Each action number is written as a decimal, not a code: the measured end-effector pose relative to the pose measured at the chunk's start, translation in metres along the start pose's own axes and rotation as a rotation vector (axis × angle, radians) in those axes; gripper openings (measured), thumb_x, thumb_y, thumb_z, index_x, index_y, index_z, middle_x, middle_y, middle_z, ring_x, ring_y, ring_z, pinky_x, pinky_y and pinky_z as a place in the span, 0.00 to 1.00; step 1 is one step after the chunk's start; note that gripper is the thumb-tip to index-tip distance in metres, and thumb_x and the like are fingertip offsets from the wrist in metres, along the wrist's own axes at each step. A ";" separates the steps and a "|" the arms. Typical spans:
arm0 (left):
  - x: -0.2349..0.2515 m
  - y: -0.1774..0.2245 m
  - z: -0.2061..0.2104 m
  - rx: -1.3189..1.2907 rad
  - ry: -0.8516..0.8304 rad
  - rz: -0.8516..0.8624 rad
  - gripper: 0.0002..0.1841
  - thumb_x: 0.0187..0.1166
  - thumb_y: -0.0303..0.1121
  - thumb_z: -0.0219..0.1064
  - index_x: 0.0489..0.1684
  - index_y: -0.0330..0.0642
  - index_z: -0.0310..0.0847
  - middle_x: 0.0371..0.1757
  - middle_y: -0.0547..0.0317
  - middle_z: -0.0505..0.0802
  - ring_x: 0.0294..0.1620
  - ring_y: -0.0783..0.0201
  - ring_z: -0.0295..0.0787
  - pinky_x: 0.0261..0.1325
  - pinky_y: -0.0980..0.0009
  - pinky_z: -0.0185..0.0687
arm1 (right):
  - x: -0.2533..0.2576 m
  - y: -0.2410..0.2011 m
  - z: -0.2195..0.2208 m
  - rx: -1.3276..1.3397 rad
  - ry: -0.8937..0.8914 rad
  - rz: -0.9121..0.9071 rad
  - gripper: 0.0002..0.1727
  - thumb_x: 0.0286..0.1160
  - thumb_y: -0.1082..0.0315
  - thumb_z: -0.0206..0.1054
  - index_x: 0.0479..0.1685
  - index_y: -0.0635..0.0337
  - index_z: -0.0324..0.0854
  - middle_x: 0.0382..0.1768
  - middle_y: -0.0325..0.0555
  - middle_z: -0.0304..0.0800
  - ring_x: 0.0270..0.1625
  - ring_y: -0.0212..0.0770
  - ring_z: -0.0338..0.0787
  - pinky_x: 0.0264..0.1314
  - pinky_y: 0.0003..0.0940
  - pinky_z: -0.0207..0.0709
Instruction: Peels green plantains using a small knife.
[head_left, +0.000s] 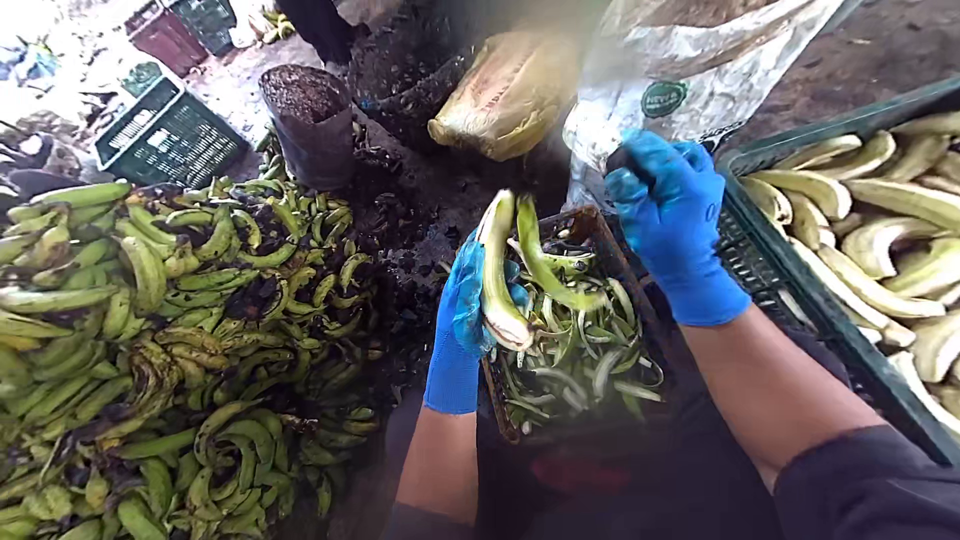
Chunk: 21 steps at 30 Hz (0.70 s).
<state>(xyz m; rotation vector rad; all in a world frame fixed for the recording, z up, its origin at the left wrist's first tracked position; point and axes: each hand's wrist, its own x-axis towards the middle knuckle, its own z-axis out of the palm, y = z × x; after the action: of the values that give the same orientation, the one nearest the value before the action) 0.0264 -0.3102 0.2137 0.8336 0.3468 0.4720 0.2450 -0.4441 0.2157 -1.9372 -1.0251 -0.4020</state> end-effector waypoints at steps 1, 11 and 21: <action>0.001 0.002 -0.005 -0.056 0.001 0.006 0.23 0.88 0.42 0.55 0.81 0.56 0.64 0.46 0.48 0.92 0.31 0.58 0.92 0.30 0.67 0.91 | -0.003 -0.006 -0.002 0.035 -0.049 -0.013 0.29 0.85 0.44 0.59 0.76 0.51 0.81 0.62 0.63 0.87 0.59 0.63 0.87 0.56 0.70 0.72; -0.006 0.000 0.008 0.148 -0.066 0.091 0.27 0.83 0.45 0.61 0.82 0.53 0.67 0.51 0.51 0.92 0.34 0.64 0.91 0.32 0.72 0.89 | -0.039 -0.026 0.006 0.133 -0.134 -0.326 0.23 0.81 0.45 0.62 0.67 0.42 0.88 0.51 0.52 0.93 0.48 0.52 0.91 0.47 0.60 0.77; 0.016 -0.007 -0.002 0.110 -0.094 0.279 0.27 0.88 0.49 0.55 0.85 0.54 0.64 0.62 0.57 0.91 0.52 0.67 0.91 0.50 0.71 0.89 | -0.059 -0.041 -0.003 0.226 -0.244 -0.216 0.27 0.81 0.43 0.59 0.73 0.43 0.85 0.59 0.48 0.92 0.55 0.48 0.90 0.53 0.59 0.76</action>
<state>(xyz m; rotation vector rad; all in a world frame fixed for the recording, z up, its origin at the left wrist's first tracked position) 0.0408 -0.3043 0.2051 1.0140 0.1707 0.6749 0.1773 -0.4652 0.2036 -1.7065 -1.3829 -0.1613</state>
